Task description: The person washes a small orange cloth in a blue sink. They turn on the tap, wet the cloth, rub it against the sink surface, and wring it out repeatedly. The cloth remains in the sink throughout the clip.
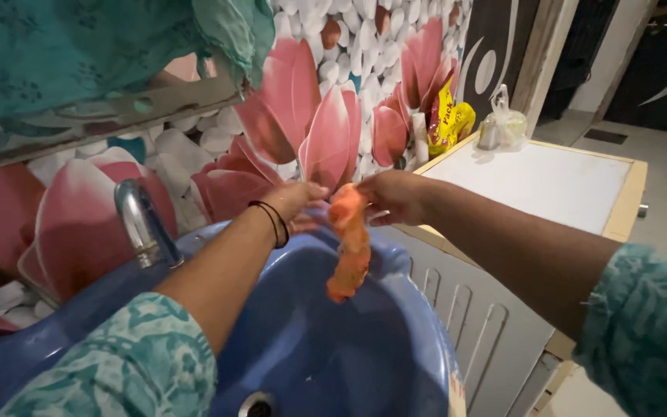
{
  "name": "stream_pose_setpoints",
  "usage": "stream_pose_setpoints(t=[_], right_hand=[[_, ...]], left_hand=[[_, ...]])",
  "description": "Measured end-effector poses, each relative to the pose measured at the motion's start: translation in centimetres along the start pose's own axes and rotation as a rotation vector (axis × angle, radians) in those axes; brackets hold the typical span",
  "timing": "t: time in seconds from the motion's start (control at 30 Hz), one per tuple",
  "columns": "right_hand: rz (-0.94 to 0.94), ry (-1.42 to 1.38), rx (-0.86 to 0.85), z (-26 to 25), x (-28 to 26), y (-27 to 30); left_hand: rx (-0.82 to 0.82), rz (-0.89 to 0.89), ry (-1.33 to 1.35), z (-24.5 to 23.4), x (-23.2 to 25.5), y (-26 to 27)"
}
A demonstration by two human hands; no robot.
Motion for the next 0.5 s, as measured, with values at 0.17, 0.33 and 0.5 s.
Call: stream_pose_setpoints(t=[0.17, 0.33, 0.5], right_hand=[[-0.130, 0.040, -0.115, 2.3, -1.7, 1.6], [-0.074, 0.005, -0.110, 2.8, -1.4, 1.4], [-0.046, -0.132, -0.325, 3.7, -1.8, 1.2]], left_hand=[[-0.229, -0.229, 0.075, 3.2, -2.7, 0.7], [-0.159, -0.046, 0.266, 2.2, -3.1, -3.0], [0.169, 0.298, -0.013, -1.2, 0.2, -4.0]])
Point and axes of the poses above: each hand's wrist, its own y-axis away from the middle knuckle, its own z-axis out of the palm, x = y × z, the point moved 6 cm from there along -y, towards the middle knuckle, and after that the axes turned 6 degrees about -x, right-handed, at the moved point
